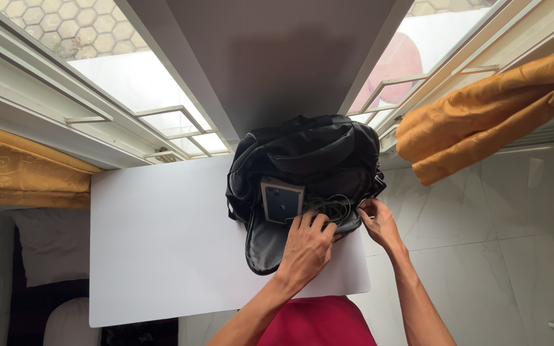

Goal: The person unzips a black backpack on a small white table and removes its contents one at a time, placing a charging cable, a phone, bottles, a small cable, and wired earbuds onto the table, coiling the longer cable by hand as they go.

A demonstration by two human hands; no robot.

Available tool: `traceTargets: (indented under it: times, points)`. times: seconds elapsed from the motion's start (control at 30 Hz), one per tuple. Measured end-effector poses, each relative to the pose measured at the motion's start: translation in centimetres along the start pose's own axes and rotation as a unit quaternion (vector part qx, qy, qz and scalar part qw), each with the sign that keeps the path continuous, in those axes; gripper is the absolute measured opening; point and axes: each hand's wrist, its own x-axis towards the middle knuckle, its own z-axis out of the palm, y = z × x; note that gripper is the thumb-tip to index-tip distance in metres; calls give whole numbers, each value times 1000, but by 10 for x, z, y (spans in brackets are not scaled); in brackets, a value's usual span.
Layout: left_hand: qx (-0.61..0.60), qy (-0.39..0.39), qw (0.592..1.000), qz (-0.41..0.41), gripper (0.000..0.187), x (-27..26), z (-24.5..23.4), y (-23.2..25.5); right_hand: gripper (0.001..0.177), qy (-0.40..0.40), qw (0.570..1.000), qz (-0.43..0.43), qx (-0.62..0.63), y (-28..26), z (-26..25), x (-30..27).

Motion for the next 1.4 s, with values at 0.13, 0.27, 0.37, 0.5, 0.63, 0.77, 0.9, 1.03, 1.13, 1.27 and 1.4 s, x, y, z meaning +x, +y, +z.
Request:
traceTargets:
  times: [0.13,0.27,0.37,0.5,0.63,0.77,0.9,1.03,1.13,1.27,1.4]
  points:
    - [49,12,998,-32,43,6,-1,7,30,-3,999,44,10,-2,1,-6]
    - [90,43,995,-3,60,15,4,17,31,28,999,9,31,-6,0,-15]
    - [87,46,995,5,55,24,12,23,32,54,997,9,59,-9,1,-22]
    - [46,68,997,12,44,25,17,16,32,81,990,2,116,-8,5,-26]
    - [40,65,997,15,44,22,23,11,34,76,972,52,217,-2,10,-25]
    - [79,96,992,23,35,18,32,6,33,67,967,56,239,5,12,-24]
    - [88,97,991,31,32,17,37,2,32,40,960,44,275,8,8,-24]
    - [84,84,993,24,31,17,36,1,33,15,960,54,274,6,0,-24]
    - [91,85,992,21,31,17,32,2,32,13,962,36,271,-1,-4,-27]
    - [84,92,992,18,29,18,28,4,30,13,964,17,266,-12,-8,-31]
    - [81,103,991,22,29,20,26,5,29,10,961,21,274,-25,-13,-35]
